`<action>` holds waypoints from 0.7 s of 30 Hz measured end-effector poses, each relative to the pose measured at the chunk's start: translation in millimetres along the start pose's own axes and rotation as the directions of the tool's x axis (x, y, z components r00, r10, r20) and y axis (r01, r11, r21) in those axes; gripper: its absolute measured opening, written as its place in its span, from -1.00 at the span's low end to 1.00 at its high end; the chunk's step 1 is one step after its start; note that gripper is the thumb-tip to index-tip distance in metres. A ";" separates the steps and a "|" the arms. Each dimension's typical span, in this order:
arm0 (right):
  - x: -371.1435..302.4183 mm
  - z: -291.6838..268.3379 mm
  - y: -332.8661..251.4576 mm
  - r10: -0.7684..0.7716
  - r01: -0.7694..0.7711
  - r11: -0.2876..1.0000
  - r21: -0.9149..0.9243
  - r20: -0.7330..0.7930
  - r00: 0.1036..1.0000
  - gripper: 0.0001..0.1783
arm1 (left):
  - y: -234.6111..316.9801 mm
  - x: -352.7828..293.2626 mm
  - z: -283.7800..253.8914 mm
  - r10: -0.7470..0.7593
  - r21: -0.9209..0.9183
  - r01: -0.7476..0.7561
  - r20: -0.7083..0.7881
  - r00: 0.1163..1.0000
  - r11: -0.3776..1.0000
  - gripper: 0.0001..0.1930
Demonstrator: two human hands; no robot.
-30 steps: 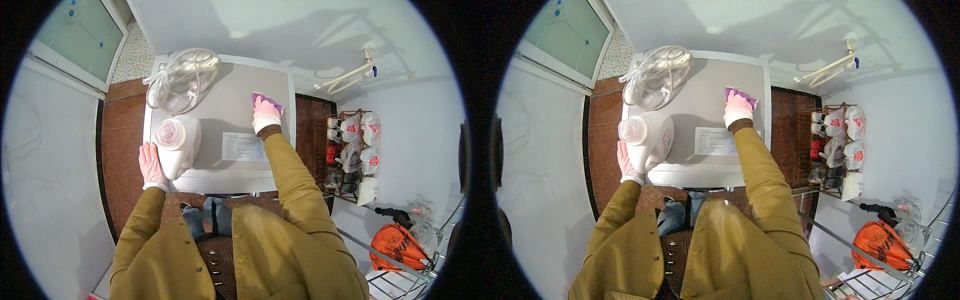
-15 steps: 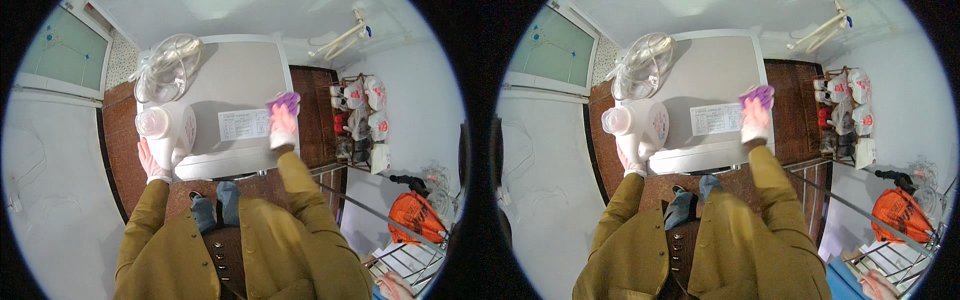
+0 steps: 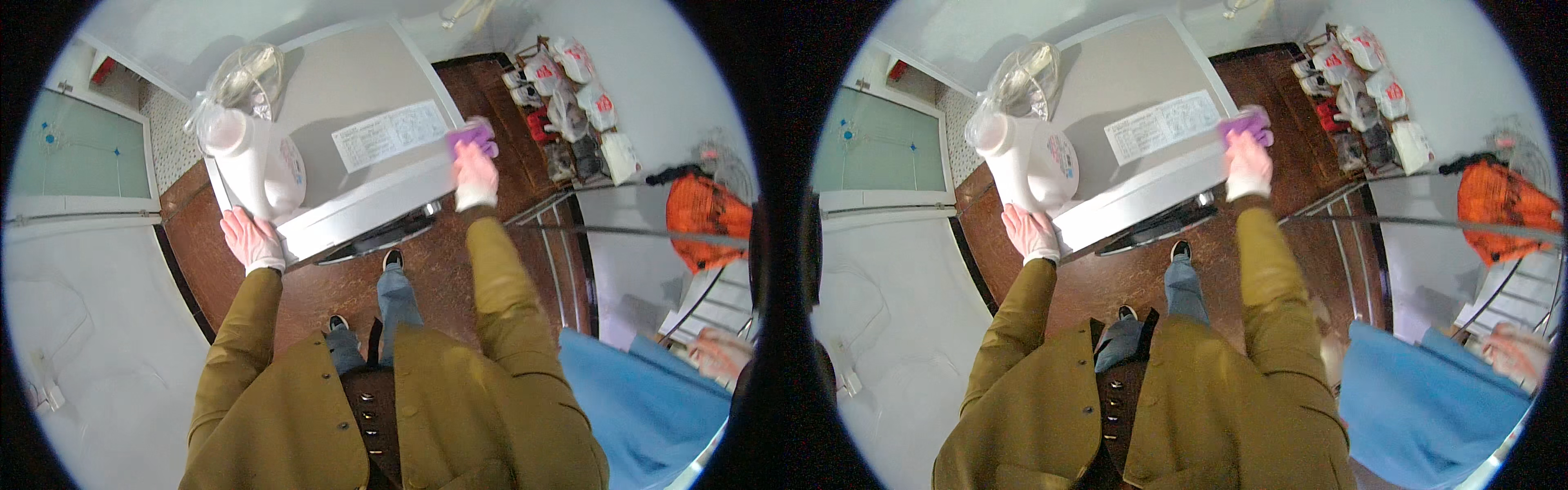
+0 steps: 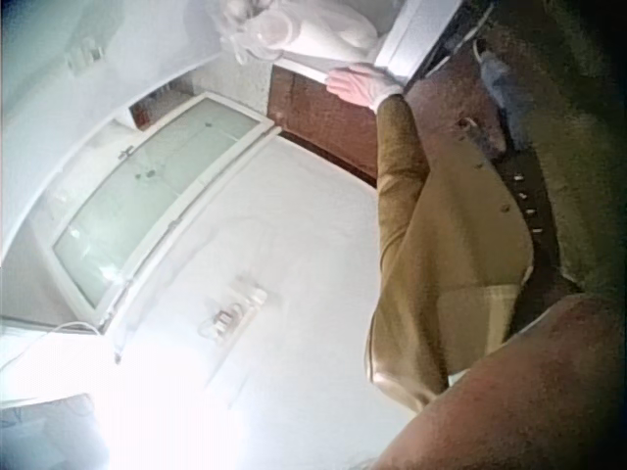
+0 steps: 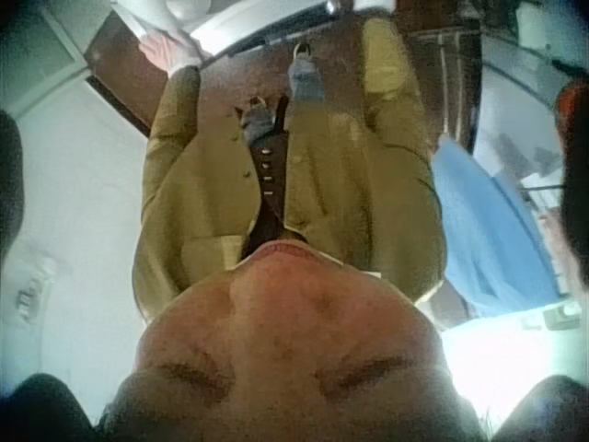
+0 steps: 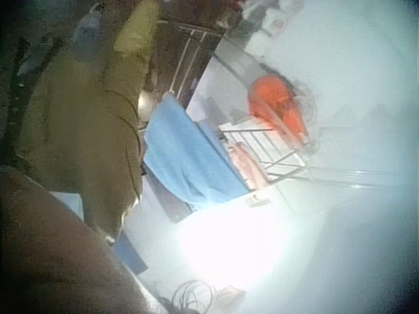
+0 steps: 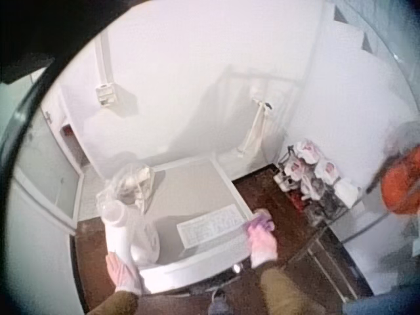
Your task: The person rinses a purple cloth under a sink faucet, then wipes the top and front of a washing machine with the cloth. They briefly pick up a pipe from the floor and return it, then continue wiping the washing machine door and control panel.
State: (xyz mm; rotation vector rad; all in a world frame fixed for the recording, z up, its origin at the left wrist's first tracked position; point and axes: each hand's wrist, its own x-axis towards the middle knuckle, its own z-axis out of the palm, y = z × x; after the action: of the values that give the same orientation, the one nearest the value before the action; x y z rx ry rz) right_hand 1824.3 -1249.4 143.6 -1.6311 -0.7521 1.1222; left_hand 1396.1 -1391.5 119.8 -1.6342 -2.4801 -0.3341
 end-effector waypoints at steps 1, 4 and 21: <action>13.9 -8.8 3.7 -0.130 0.130 0.976 -0.175 0.010 0.991 -0.60 | -0.4 -0.6 1.6 -0.030 0.011 0.030 0.046 0.998 0.999 -0.40; 7.6 -2.8 23.7 -0.201 0.199 0.976 -0.093 -0.012 0.980 -0.52 | -5.0 -1.1 4.5 -0.032 -0.033 0.032 0.001 0.999 0.999 -0.39; -244.0 178.2 192.3 -0.418 -0.158 0.792 0.589 0.713 0.563 -0.89 | -78.0 -6.9 36.3 0.429 -0.246 -0.531 -0.368 0.825 0.811 -0.49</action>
State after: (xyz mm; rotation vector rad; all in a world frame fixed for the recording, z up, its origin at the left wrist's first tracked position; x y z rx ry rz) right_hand 1559.6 -1458.3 22.8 -0.3979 -0.9395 1.8061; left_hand 1326.9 -1417.5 75.2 -2.0921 -1.7658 -0.8962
